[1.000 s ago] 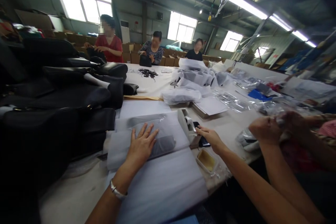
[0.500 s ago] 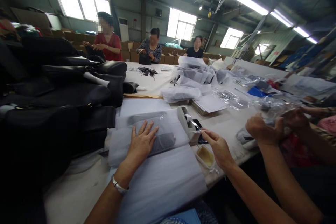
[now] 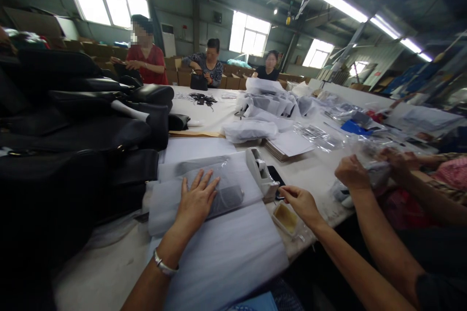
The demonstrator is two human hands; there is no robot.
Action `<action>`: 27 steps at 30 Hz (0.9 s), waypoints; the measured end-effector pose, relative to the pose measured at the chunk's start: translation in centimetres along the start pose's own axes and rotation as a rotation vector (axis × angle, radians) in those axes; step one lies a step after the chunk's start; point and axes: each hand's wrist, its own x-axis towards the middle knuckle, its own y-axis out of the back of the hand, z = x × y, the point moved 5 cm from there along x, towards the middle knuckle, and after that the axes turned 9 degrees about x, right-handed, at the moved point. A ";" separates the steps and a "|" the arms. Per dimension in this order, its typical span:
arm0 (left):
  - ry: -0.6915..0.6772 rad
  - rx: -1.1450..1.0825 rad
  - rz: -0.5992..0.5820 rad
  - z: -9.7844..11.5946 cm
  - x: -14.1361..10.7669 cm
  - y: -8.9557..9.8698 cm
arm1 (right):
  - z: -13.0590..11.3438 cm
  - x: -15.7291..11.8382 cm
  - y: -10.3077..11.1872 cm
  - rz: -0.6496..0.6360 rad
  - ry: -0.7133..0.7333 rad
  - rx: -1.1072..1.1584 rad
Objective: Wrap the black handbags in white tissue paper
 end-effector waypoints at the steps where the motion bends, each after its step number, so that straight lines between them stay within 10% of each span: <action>1: 0.001 0.003 -0.005 0.0 0.0 0.0 | -0.4 0.1 0.4 -0.004 0.062 -0.101; 12: 0.063 -0.225 -0.024 -1.7 0.8 1.2 | -9.0 -1.5 2.1 -0.292 0.755 -0.650; 27: 0.305 -0.454 0.208 -9.7 0.0 0.6 | -21.1 1.7 -20.4 -0.963 1.006 -0.545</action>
